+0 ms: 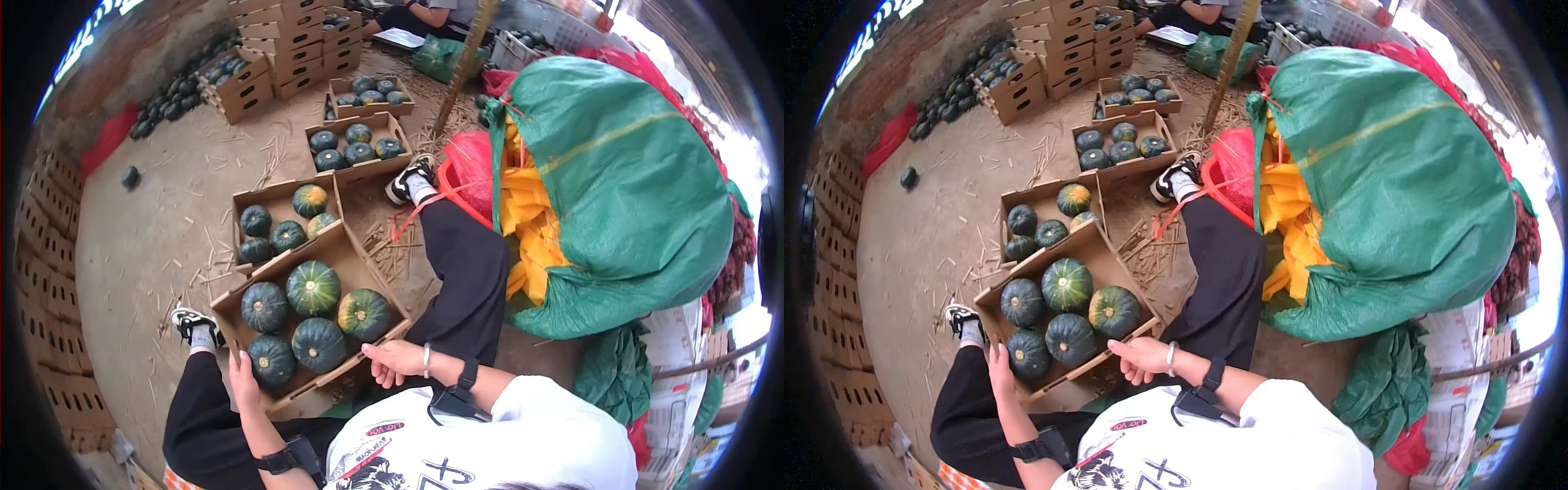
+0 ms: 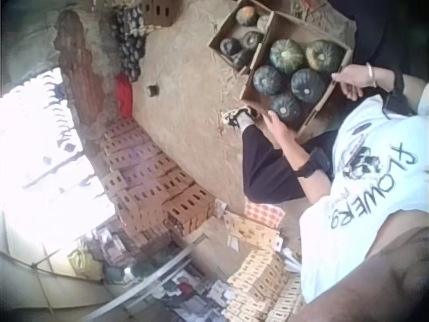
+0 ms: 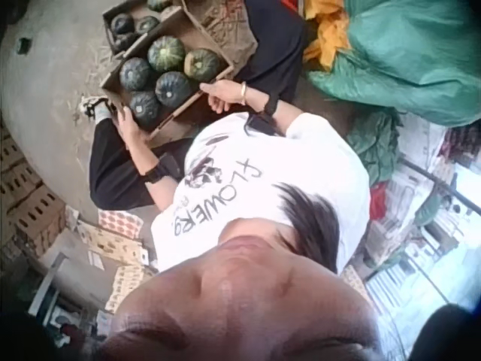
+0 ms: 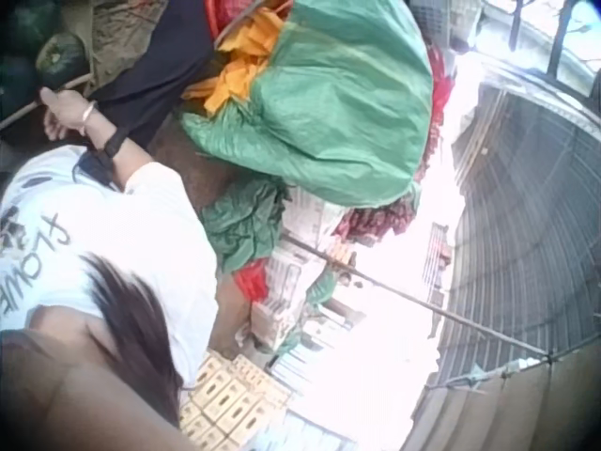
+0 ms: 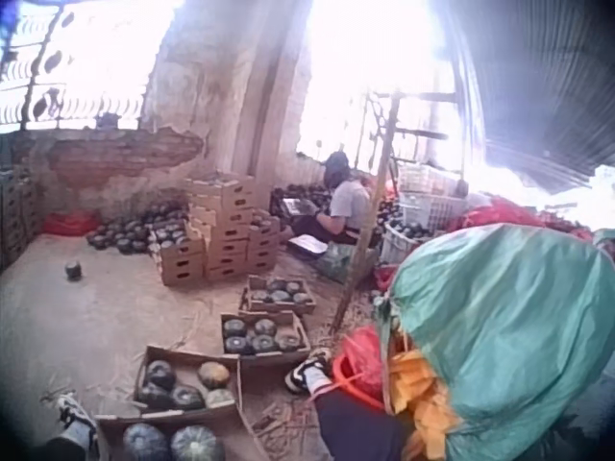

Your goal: The person is wrapping squashes in yellow protective foam netting and placing them into cardboard boxes.

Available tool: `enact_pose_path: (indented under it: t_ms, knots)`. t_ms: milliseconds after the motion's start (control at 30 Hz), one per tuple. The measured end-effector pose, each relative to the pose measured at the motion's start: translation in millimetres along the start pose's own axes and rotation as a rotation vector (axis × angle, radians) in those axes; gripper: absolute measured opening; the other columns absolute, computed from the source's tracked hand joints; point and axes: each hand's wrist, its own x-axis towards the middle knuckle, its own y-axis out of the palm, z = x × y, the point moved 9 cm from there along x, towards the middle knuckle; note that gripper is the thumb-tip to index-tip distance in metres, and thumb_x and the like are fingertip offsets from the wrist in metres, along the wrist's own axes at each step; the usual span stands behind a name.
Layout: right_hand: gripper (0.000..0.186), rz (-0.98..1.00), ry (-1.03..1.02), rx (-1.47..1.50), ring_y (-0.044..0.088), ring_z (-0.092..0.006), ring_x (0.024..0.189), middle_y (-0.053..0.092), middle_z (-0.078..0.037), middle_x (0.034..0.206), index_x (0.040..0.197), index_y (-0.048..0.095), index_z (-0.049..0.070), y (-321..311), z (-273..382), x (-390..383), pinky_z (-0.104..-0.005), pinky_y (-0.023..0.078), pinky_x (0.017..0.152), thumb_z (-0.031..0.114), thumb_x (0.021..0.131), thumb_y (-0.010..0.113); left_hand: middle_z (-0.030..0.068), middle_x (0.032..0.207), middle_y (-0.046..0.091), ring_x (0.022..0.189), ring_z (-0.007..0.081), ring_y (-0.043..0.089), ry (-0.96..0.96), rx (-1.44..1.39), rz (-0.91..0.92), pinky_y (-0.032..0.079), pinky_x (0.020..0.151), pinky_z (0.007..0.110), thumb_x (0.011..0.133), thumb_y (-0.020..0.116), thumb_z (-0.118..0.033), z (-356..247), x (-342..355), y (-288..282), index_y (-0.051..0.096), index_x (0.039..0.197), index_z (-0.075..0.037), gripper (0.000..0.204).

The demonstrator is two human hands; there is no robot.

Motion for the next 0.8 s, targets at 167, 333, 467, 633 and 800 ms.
enact_pose_path:
  t_ms: [167, 333, 467, 633, 800]
  knots:
    - [0.023, -0.105, -0.402, -0.064, 0.068, -0.0175, 0.069, 0.067, -0.01, 0.076, 0.082, 0.063, 0.0, -71, 86, -71, -0.0275, 0.054, 0.055, 0.018, 0.094, 0.053, 0.0084, 0.126, 0.054, 0.112, 0.0152, 0.05, -0.189, -0.244, -0.028, 0.038, 0.096, 0.028, 0.099, 0.047, -0.02, 6, 7, -2, 0.042, 0.139, -0.003, 0.044]
    - [0.026, -1.562, -0.364, -0.977, 0.063, -0.0359, 0.085, 0.066, -0.017, 0.087, 0.1, 0.065, 0.006, -326, 95, -187, -0.0416, 0.05, 0.079, 0.009, 0.077, 0.053, 0.0099, 0.127, 0.056, 0.116, 0.0144, 0.051, -0.22, -0.122, -0.03, 0.037, 0.099, 0.027, 0.099, 0.047, -0.02, -6, 4, 11, 0.044, 0.136, 0.001, 0.043]
    - [0.059, -1.563, 0.209, -1.307, 0.044, -0.0391, 0.12, 0.049, -0.02, 0.127, 0.136, 0.046, 0.026, -476, -1, -160, -0.0487, 0.04, 0.1, 0.006, 0.081, 0.053, 0.0086, 0.126, 0.057, 0.113, 0.0149, 0.052, 0.0, -0.05, -0.024, 0.038, 0.098, 0.028, 0.097, 0.045, -0.013, -25, 3, 16, 0.046, 0.135, 0.002, 0.04]
    - [0.05, -1.55, -0.005, -1.247, 0.051, -0.0351, 0.111, 0.052, -0.018, 0.12, 0.125, 0.056, 0.015, -540, -5, -178, -0.0453, 0.041, 0.096, 0.004, 0.076, 0.057, 0.0206, 0.123, 0.052, 0.118, 0.034, 0.048, 0.162, 0.366, -0.183, 0.036, 0.103, 0.041, 0.086, 0.059, -0.017, -56, -6, 10, 0.051, 0.128, -0.001, 0.045]
    - [0.044, -1.544, 0.125, -1.521, 0.049, -0.037, 0.112, 0.052, -0.019, 0.116, 0.119, 0.057, 0.006, -427, 48, -162, -0.0423, 0.041, 0.097, 0.005, 0.075, 0.061, 0.0191, 0.128, 0.045, 0.122, 0.0335, 0.041, 0.257, 0.453, -0.275, 0.031, 0.105, 0.042, 0.085, 0.059, -0.013, -99, -31, 8, 0.05, 0.125, -0.001, 0.043]
